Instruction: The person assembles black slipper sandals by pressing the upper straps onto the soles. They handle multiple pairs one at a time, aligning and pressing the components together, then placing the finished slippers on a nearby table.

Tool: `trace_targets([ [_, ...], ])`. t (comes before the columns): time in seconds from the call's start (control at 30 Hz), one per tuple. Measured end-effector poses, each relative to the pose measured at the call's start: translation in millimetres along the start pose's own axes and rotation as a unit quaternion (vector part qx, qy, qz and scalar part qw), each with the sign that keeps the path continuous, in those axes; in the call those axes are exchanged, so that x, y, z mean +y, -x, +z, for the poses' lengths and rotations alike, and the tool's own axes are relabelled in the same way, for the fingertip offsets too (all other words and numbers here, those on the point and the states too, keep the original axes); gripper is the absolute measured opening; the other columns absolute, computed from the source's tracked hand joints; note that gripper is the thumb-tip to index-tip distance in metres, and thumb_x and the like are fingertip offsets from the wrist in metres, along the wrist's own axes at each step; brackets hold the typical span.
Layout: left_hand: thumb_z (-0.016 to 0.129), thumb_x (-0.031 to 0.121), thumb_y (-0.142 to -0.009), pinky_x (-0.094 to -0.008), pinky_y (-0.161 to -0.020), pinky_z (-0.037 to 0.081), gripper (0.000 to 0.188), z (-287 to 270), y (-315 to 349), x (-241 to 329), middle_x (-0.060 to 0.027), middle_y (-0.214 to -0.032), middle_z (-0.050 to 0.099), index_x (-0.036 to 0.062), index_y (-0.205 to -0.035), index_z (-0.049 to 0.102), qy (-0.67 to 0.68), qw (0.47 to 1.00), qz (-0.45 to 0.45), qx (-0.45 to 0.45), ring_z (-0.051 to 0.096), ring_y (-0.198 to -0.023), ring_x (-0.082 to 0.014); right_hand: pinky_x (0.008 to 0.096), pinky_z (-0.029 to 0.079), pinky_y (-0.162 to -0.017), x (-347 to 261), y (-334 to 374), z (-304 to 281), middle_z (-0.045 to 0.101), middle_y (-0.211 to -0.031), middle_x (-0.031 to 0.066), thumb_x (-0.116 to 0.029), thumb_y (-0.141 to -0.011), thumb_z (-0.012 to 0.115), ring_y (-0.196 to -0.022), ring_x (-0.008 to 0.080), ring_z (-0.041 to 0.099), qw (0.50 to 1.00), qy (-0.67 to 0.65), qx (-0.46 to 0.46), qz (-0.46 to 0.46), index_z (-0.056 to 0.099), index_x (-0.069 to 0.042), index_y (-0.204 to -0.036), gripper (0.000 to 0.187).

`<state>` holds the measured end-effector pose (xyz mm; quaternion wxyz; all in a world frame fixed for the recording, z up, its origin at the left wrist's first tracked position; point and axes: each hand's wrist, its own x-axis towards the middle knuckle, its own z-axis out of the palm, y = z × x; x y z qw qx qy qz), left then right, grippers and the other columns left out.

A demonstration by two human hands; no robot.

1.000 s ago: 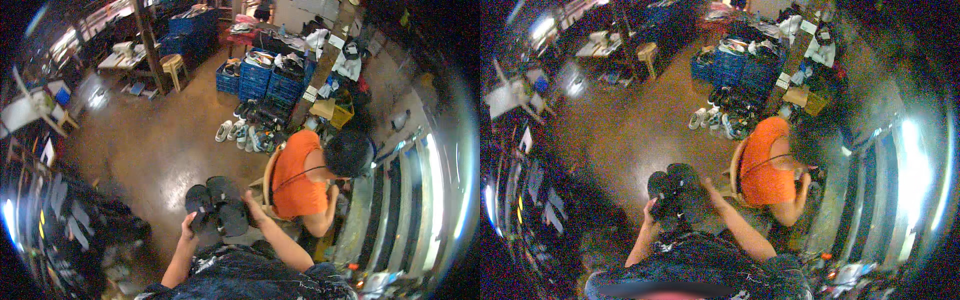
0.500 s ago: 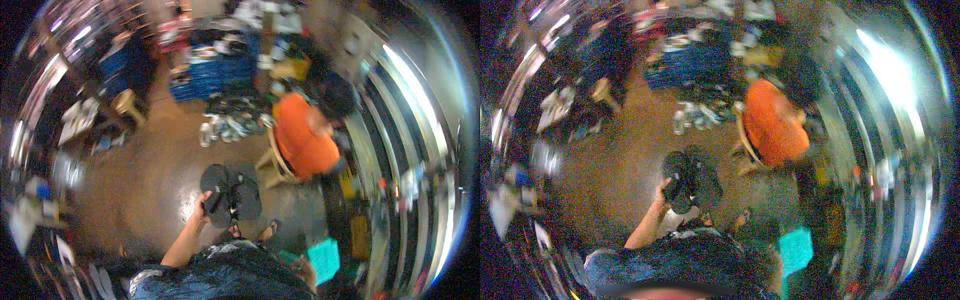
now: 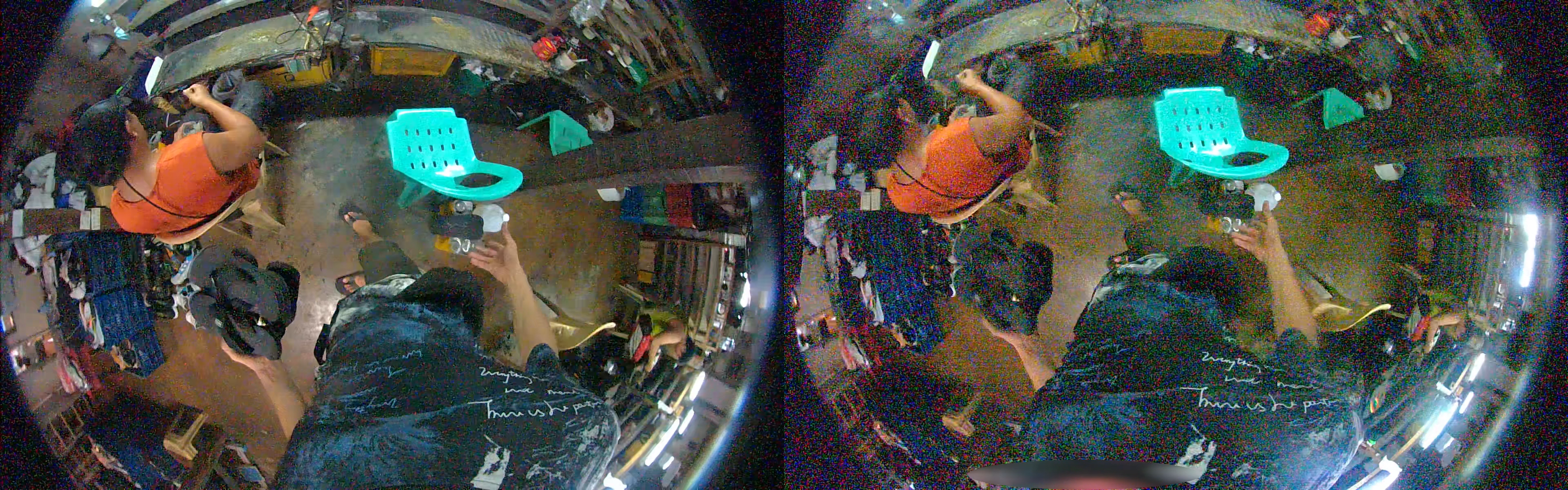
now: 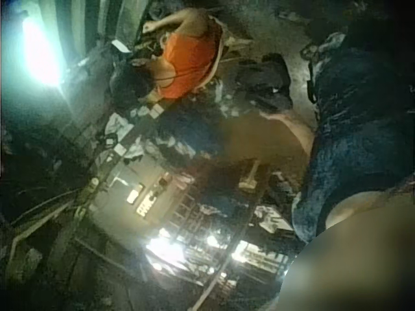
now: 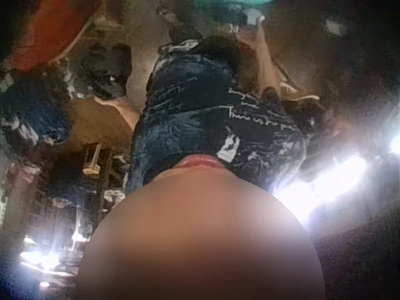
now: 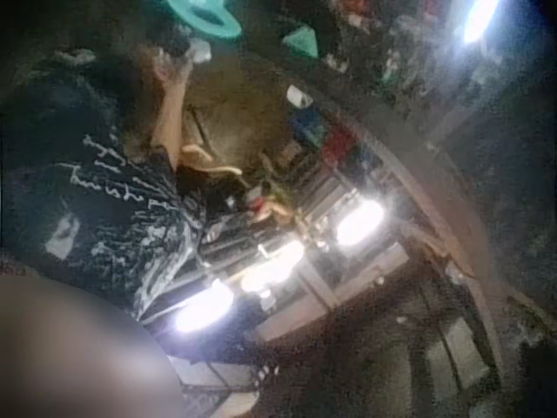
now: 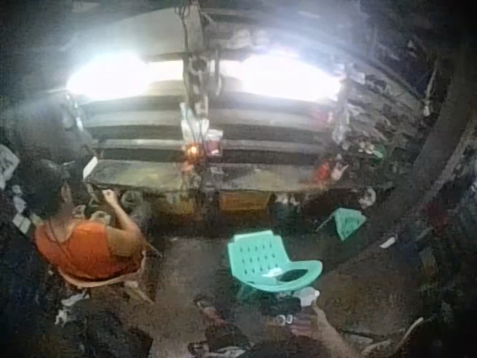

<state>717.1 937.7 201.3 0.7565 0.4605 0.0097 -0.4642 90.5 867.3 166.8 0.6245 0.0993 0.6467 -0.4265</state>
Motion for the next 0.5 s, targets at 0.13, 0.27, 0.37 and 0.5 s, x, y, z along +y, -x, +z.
trace_targets([
  [0.13, 0.046, 0.069, -0.097, -0.0623, -0.116, 0.040, 0.079, -9.3, -2.7, 6.5, -0.0116, -0.159, 0.045, 0.0176, -0.157, 0.043, -0.016, 0.999, 0.016, -0.023, 0.044, -0.143, -0.0403, 0.0661, 0.047, -0.109, -16.4, -50.1, 38.5, 0.026, -0.162, 0.0293, -0.070, -0.091, 0.066, -0.137, 0.0520, 0.048, 0.986, -0.102, -0.116, -0.068, 0.008, -0.007, -0.163, 0.111],
  [0.27, 0.049, 0.068, -0.096, -0.0602, -0.117, 0.040, 0.080, -7.9, 18.9, 17.9, -0.0117, -0.160, 0.045, 0.0157, -0.157, 0.043, -0.194, 0.971, 0.137, -0.009, 0.044, -0.143, -0.0398, 0.0563, 0.051, -0.104, -38.7, -155.0, 85.3, 0.059, -0.140, 0.0136, -0.044, -0.101, 0.064, -0.123, 0.0357, 0.059, 0.970, -0.100, -0.102, -0.199, 0.054, -0.007, -0.142, 0.055],
  [0.37, 0.052, 0.058, -0.098, -0.0532, -0.109, 0.047, 0.066, 13.9, 46.2, 3.2, -0.0112, -0.144, 0.057, 0.0109, -0.144, 0.055, 0.009, 0.990, 0.143, 0.008, 0.056, -0.126, -0.0367, 0.0459, 0.053, -0.096, -74.1, -238.4, 104.1, 0.070, -0.117, 0.0107, -0.017, -0.099, 0.064, -0.105, 0.0275, 0.066, 0.978, -0.107, -0.087, -0.156, 0.067, -0.004, -0.126, 0.030],
  [0.5, 0.060, 0.044, -0.095, -0.0456, -0.095, 0.056, 0.047, 25.4, 82.9, -15.7, -0.0128, -0.116, 0.074, 0.0055, -0.120, 0.071, 0.094, 0.937, 0.165, 0.292, 0.070, -0.102, -0.0332, 0.0391, 0.056, -0.085, -147.9, -307.8, 133.7, 0.069, -0.113, 0.0135, -0.010, -0.090, 0.078, -0.096, 0.0232, 0.065, 0.862, 0.294, -0.249, -0.331, 0.060, 0.003, -0.133, 0.047],
])
